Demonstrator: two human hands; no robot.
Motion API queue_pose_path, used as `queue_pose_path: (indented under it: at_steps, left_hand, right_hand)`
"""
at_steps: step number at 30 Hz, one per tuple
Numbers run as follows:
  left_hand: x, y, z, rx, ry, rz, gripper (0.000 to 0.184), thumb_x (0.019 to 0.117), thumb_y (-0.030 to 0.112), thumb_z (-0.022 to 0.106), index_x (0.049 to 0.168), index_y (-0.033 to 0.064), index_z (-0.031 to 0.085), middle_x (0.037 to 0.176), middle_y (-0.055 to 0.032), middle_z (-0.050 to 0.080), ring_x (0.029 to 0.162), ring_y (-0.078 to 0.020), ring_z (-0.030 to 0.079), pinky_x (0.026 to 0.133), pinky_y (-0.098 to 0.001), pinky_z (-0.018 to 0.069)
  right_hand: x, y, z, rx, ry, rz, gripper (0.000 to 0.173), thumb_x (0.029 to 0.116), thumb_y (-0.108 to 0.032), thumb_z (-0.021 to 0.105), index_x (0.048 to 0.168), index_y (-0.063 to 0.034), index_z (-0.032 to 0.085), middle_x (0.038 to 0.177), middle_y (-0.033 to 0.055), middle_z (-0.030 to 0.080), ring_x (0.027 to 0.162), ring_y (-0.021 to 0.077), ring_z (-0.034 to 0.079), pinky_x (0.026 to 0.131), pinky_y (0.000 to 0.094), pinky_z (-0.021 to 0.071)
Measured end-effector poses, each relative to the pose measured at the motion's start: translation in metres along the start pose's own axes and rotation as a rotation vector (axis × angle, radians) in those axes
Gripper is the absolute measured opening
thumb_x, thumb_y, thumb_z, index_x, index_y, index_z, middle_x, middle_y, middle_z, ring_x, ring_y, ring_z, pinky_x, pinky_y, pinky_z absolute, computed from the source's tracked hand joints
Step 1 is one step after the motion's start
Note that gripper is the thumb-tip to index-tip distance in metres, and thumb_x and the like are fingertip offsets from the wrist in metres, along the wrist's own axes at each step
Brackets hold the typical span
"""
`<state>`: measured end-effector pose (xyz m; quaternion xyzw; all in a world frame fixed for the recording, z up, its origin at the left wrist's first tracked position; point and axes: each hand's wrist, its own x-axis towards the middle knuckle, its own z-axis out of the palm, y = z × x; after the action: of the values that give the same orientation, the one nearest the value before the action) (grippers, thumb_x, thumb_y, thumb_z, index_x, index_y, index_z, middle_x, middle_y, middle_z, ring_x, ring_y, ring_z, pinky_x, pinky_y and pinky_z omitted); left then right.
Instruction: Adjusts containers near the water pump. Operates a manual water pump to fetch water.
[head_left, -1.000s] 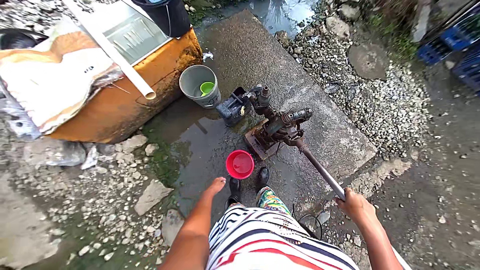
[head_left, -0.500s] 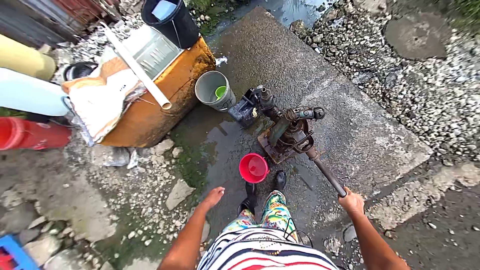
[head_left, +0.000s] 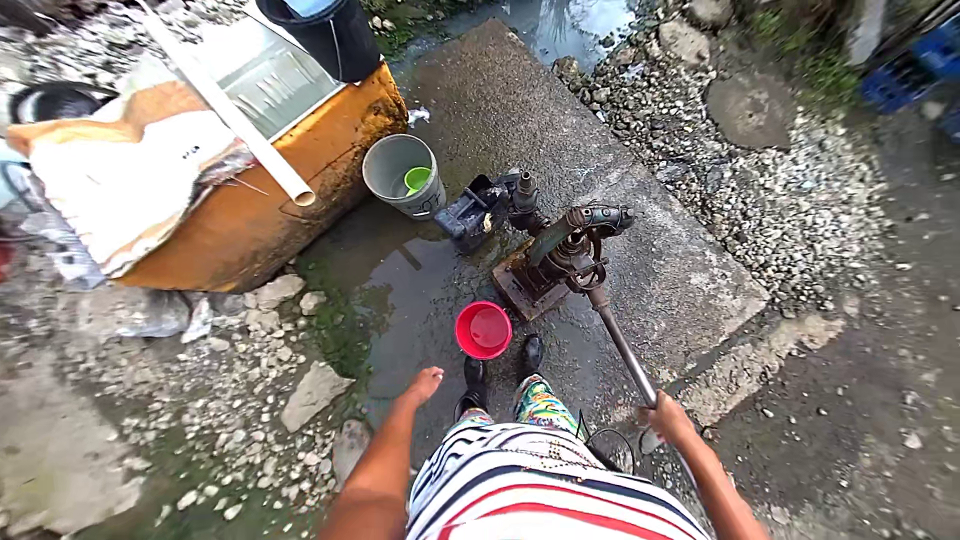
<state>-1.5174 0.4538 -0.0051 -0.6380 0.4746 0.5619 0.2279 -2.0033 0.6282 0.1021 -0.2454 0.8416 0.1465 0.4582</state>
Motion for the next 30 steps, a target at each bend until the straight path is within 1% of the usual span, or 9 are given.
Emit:
queue_pose_path:
  at_steps: [4, 7, 12, 14, 17, 21, 24, 27, 30]
  left_hand:
    - [0.012, 0.011, 0.005, 0.004, -0.024, 0.030, 0.040, 0.1117, 0.018, 0.041, 0.146, 0.0028, 0.053, 0.140, -0.0228, 0.058, 0.121, -0.0339, 0.062, 0.104, -0.0486, 0.0471]
    - [0.015, 0.020, 0.006, -0.003, -0.033, 0.034, 0.040, 0.1120, 0.019, 0.040, 0.147, 0.0038, 0.052, 0.141, -0.0219, 0.058, 0.122, -0.0327, 0.062, 0.105, -0.0480, 0.0470]
    - [0.012, 0.030, 0.000, -0.012, -0.009, 0.069, 0.040, 0.1120, 0.017, 0.040, 0.147, 0.0010, 0.051, 0.142, -0.0238, 0.057, 0.125, -0.0345, 0.060, 0.106, -0.0473, 0.0463]
    - [0.007, 0.030, -0.003, 0.007, -0.006, 0.060, 0.040, 0.1121, 0.016, 0.040, 0.146, 0.0002, 0.051, 0.143, -0.0246, 0.056, 0.127, -0.0355, 0.059, 0.108, -0.0478, 0.0457]
    - [-0.002, 0.024, -0.007, 0.040, 0.008, 0.009, 0.040, 0.1123, 0.017, 0.040, 0.147, 0.0001, 0.051, 0.143, -0.0251, 0.056, 0.128, -0.0360, 0.059, 0.109, -0.0485, 0.0453]
    - [-0.012, 0.021, -0.011, 0.063, 0.042, -0.045, 0.039, 0.1124, 0.017, 0.040, 0.146, 0.0007, 0.052, 0.142, -0.0245, 0.058, 0.127, -0.0358, 0.060, 0.109, -0.0484, 0.0453]
    - [-0.016, 0.021, -0.014, 0.056, 0.069, -0.023, 0.039, 0.1123, 0.017, 0.040, 0.146, 0.0001, 0.052, 0.142, -0.0247, 0.057, 0.129, -0.0354, 0.059, 0.111, -0.0478, 0.0445]
    - [-0.022, 0.021, -0.017, 0.057, 0.071, 0.004, 0.040, 0.1123, 0.017, 0.040, 0.146, 0.0002, 0.052, 0.144, -0.0241, 0.057, 0.130, -0.0352, 0.059, 0.112, -0.0475, 0.0436]
    - [-0.020, 0.022, -0.018, 0.032, 0.079, 0.027, 0.039, 0.1118, 0.015, 0.041, 0.145, -0.0005, 0.053, 0.143, -0.0245, 0.057, 0.130, -0.0358, 0.059, 0.112, -0.0478, 0.0439]
  right_hand:
    - [-0.110, -0.042, -0.075, -0.235, 0.151, 0.020, 0.056, 0.0998, -0.036, 0.067, 0.142, -0.0024, 0.052, 0.122, 0.0279, 0.068, 0.117, 0.0456, 0.065, 0.097, 0.0635, 0.0504]
    - [-0.128, -0.064, -0.093, -0.285, 0.137, 0.033, 0.051, 0.1007, -0.036, 0.066, 0.136, -0.0009, 0.057, 0.124, 0.0264, 0.067, 0.121, 0.0434, 0.064, 0.099, 0.0619, 0.0494]
    - [-0.042, -0.026, -0.041, -0.087, 0.063, 0.075, 0.040, 0.0990, -0.034, 0.067, 0.114, 0.0027, 0.068, 0.112, 0.0253, 0.070, 0.106, 0.0402, 0.069, 0.090, 0.0600, 0.0528]
    - [-0.003, -0.013, -0.025, -0.077, 0.116, 0.120, 0.037, 0.0957, -0.032, 0.068, 0.117, -0.0021, 0.070, 0.118, 0.0232, 0.071, 0.116, 0.0394, 0.067, 0.095, 0.0613, 0.0513]
    - [0.046, 0.004, -0.025, -0.139, 0.199, 0.051, 0.042, 0.0916, -0.027, 0.068, 0.129, -0.0090, 0.066, 0.118, 0.0234, 0.071, 0.115, 0.0413, 0.067, 0.093, 0.0627, 0.0514]
    - [0.113, 0.018, -0.020, -0.159, 0.170, -0.069, 0.044, 0.0935, -0.024, 0.066, 0.135, -0.0090, 0.063, 0.120, 0.0258, 0.070, 0.117, 0.0437, 0.066, 0.096, 0.0634, 0.0497]
    - [0.151, 0.005, -0.002, -0.107, 0.123, -0.018, 0.044, 0.0934, -0.028, 0.066, 0.134, -0.0124, 0.064, 0.125, 0.0231, 0.069, 0.122, 0.0411, 0.064, 0.098, 0.0623, 0.0495]
    - [0.166, -0.015, 0.014, 0.077, 0.039, 0.060, 0.043, 0.0936, -0.019, 0.068, 0.134, -0.0059, 0.063, 0.133, 0.0253, 0.064, 0.128, 0.0412, 0.060, 0.102, 0.0624, 0.0480]
    - [0.152, -0.021, 0.038, 0.163, -0.093, 0.034, 0.038, 0.0968, -0.016, 0.067, 0.130, 0.0026, 0.064, 0.127, 0.0279, 0.065, 0.119, 0.0402, 0.065, 0.102, 0.0571, 0.0499]
